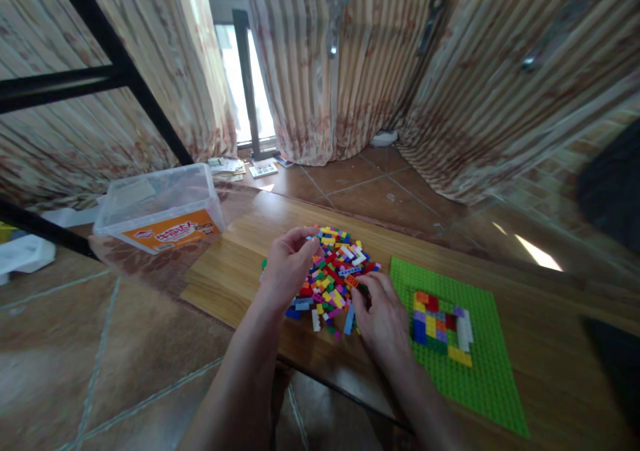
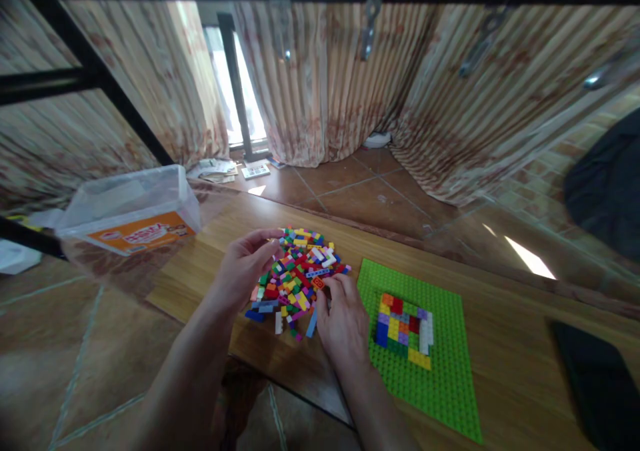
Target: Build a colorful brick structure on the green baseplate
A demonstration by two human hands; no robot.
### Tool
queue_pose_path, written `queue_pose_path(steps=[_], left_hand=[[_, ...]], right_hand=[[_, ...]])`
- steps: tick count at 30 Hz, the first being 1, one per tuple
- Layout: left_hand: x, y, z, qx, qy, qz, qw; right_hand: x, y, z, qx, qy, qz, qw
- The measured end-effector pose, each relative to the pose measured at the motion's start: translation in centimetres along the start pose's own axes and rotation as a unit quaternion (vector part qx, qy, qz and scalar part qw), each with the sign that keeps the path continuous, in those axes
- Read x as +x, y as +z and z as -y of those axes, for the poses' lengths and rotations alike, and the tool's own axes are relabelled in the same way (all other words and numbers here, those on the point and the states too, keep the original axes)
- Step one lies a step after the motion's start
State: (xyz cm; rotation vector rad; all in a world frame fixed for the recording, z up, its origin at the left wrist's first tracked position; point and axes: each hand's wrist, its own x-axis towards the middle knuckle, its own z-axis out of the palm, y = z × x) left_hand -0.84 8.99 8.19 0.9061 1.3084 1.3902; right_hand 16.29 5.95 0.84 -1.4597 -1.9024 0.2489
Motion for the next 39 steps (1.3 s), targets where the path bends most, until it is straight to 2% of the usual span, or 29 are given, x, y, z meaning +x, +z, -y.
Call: queue_pose_path(steps=[3,5,8,10,14,18,24,28,30,34,36,39], left_hand=[[-0.2,0.4,0.5,0.031,-0.013,0.045,0.998],[-0.5,0.8,0.8,0.060,-0.009,0.110,0.992],[-1.1,1.8,1.3,0.110,-0.007,0.227,0.968],[-1.4,2.6,1.6,0.116,-0.016,0.262,0.958],[-2.0,4.3,2.2,0.099,-0.046,0.258,0.960],[-2.6,5.6,2.4,0.059,-0.076,0.281,0.955],[-3.3,6.9,3.1,0.057,-0.043,0.330,0.941],[-3.8,7.7,3.9,0.070,-0.037,0.329,0.941],[-3.9,8.0,4.1,0.083,-0.040,0.314,0.945],[-4.0,8.5,4.4,0.093,-0.041,0.291,0.951],[-3.9,8.6,4.5,0.105,-0.039,0.290,0.951],[-3.8,9.0,4.8,0.139,-0.033,0.299,0.943]], right_hand=[[0.1,-1.1,0.7,0.045,0.020,-0.006,0.999],[0.1,-2.0,1.1,0.085,0.036,-0.007,0.996],[0.0,-3.1,1.4,0.135,0.051,-0.022,0.989],[-0.1,-3.6,1.4,0.161,0.050,-0.035,0.985],[-0.2,-4.4,1.0,0.210,0.050,-0.063,0.974],[-0.1,-5.2,0.3,0.256,0.073,-0.086,0.960],[-0.4,-6.8,-0.6,0.269,0.080,-0.057,0.958],[-0.7,-8.2,-1.6,0.269,0.131,-0.038,0.954],[-0.8,-9.1,-2.8,0.275,0.158,-0.056,0.947],[-0.9,-11.1,-6.0,0.268,0.197,-0.134,0.933],[-1.2,-12.0,-7.6,0.226,0.204,-0.126,0.944],[-1.7,-12.8,-9.1,0.161,0.174,-0.065,0.969]])
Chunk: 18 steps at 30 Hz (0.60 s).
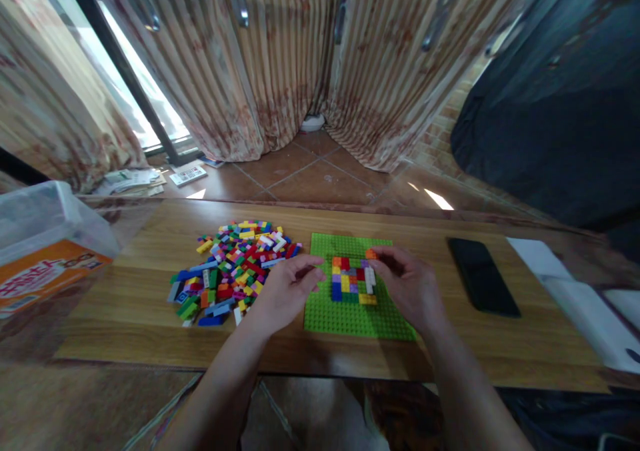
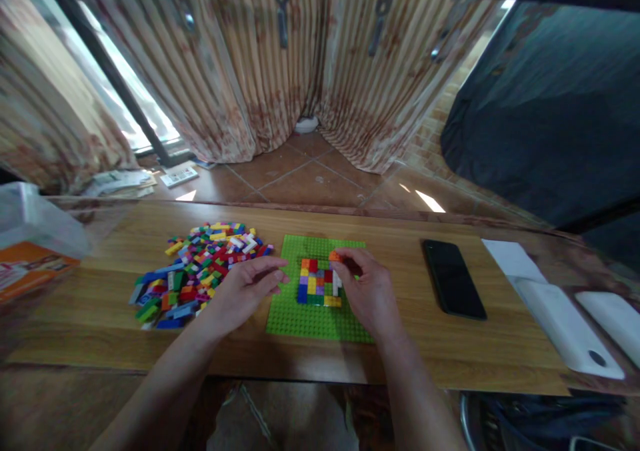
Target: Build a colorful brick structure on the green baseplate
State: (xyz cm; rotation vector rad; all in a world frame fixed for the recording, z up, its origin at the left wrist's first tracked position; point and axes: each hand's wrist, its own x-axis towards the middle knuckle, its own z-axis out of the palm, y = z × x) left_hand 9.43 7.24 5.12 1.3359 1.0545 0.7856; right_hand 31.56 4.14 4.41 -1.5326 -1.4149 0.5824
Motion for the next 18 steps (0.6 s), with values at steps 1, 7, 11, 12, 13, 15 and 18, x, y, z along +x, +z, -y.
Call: queue_pose_path(steps=[1,7,11,12,13,15,18], left_hand=[[0.1,0.1,0.1,0.015,0.000,0.003,1.000],[0.4,0.9,0.5,0.092,0.027,0.031,0.995],[0.4,1.4,0.7,0.134,0.030,0.054,0.989],[0.4,1.6,0.7,0.141,0.031,0.059,0.988],[0.4,1.7,0.7,0.149,0.033,0.066,0.986],[0.4,2.1,0.5,0.167,0.040,0.074,0.982],[0.3,2.6,0.0,0.195,0.061,0.080,0.976]], right_hand=[[-0.1,-0.2,-0.2,-0.027,-0.014,0.022,0.999],[-0.4,0.4,-0.2,-0.168,-0.087,0.098,0.977],[-0.1,0.8,-0.4,-0.213,-0.095,0.094,0.968],[-0.1,0.9,-0.4,-0.220,-0.096,0.092,0.966],[0.0,0.9,-0.5,-0.224,-0.095,0.091,0.966],[0.0,1.0,-0.5,-0.224,-0.090,0.082,0.967],[-0.1,1.0,-0.6,-0.194,-0.081,0.063,0.976]])
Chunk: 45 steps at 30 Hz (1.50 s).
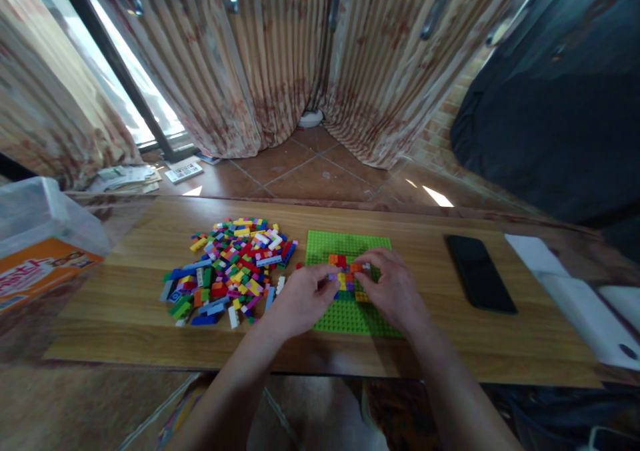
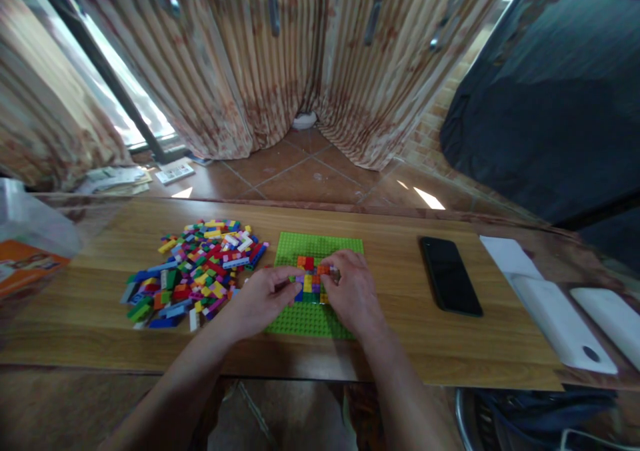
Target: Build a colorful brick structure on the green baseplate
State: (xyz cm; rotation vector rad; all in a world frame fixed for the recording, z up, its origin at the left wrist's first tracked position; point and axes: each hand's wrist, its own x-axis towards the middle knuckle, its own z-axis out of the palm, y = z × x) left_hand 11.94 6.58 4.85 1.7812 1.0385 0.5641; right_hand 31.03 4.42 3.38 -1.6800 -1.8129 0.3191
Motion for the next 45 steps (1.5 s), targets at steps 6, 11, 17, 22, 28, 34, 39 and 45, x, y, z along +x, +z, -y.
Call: queue_pose_path(steps=[6,11,17,22,28,34,39,45], left_hand=[[0.4,1.1,-0.2,0.040,0.004,0.013,0.999],[0.7,1.7,-0.3,0.057,0.000,0.031,0.998],[0.7,1.8,-0.4,0.056,-0.004,0.029,0.998],[0.7,2.0,-0.3,0.061,0.000,0.025,0.998],[0.6,2.0,-0.5,0.058,-0.006,0.025,0.998],[0.5,1.9,-0.6,0.068,-0.009,0.019,0.997],[0.5,1.9,-0.3,0.067,-0.004,0.013,0.998],[-0.1,1.0,-0.3,0.031,0.025,-0.005,0.999]], right_hand=[[0.0,-0.2,-0.5,0.058,0.098,-0.058,0.992],[0.2,-0.3,-0.9,0.089,0.179,-0.068,0.977],[0.2,0.7,-0.6,0.053,0.205,-0.050,0.976],[0.2,1.3,-0.4,0.012,0.210,-0.049,0.976],[0.1,1.5,-0.7,0.012,0.204,-0.054,0.977],[-0.1,2.0,-0.9,0.022,0.186,-0.068,0.980],[0.1,2.1,-1.2,0.023,0.178,-0.056,0.982],[0.2,2.0,-1.3,0.034,0.146,-0.025,0.988]])
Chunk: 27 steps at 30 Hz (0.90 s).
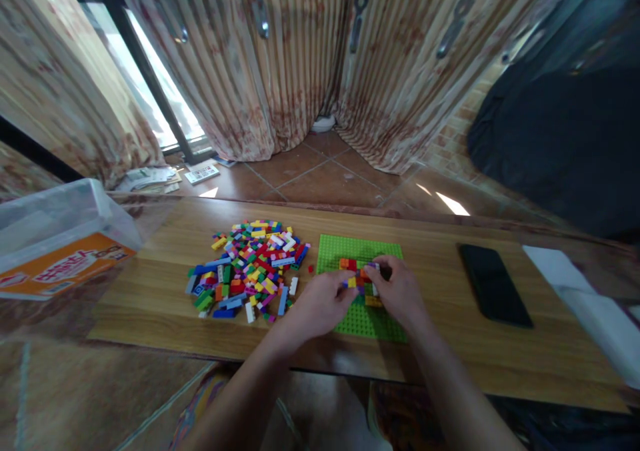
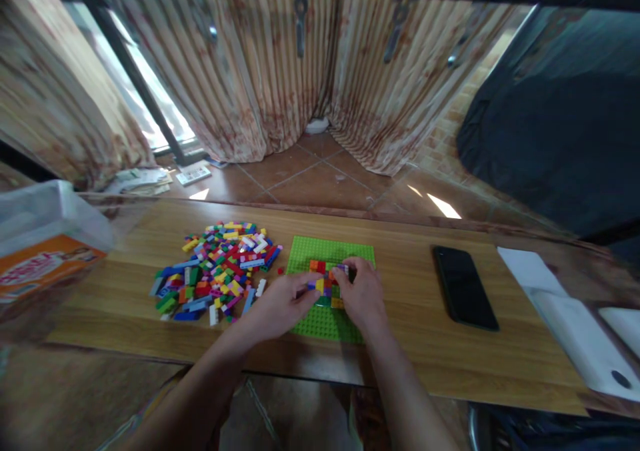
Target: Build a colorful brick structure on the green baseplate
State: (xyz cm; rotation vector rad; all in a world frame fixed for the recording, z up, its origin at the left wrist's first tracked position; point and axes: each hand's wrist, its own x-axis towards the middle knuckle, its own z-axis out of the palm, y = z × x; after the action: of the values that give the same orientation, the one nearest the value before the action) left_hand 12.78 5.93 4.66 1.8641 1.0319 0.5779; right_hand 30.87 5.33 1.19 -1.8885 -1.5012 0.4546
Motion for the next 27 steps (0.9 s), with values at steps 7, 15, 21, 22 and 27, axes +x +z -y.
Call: queue_pose_path(steps=[7,15,21,22,27], left_hand=[[-0.4,-4.2,1.1,-0.063,-0.040,-0.105,0.992],[-0.1,-7.5,1.4,-0.129,-0.095,-0.271,0.949],[-0.5,-8.1,1.4,-0.208,-0.080,-0.322,0.920],[-0.6,-8.2,1.4,-0.223,-0.074,-0.325,0.916],[-0.9,-8.4,1.7,-0.221,-0.064,-0.331,0.915]], right_hand=[[-0.2,0.3,-0.6,-0.007,0.000,-0.020,1.000],[-0.1,0.0,-0.3,-0.038,-0.013,-0.008,0.999],[-0.5,0.8,-0.5,-0.056,-0.029,-0.029,0.998],[-0.5,0.9,-0.5,-0.063,-0.031,-0.030,0.997],[-0.6,0.9,-0.4,-0.073,-0.043,-0.031,0.996]])
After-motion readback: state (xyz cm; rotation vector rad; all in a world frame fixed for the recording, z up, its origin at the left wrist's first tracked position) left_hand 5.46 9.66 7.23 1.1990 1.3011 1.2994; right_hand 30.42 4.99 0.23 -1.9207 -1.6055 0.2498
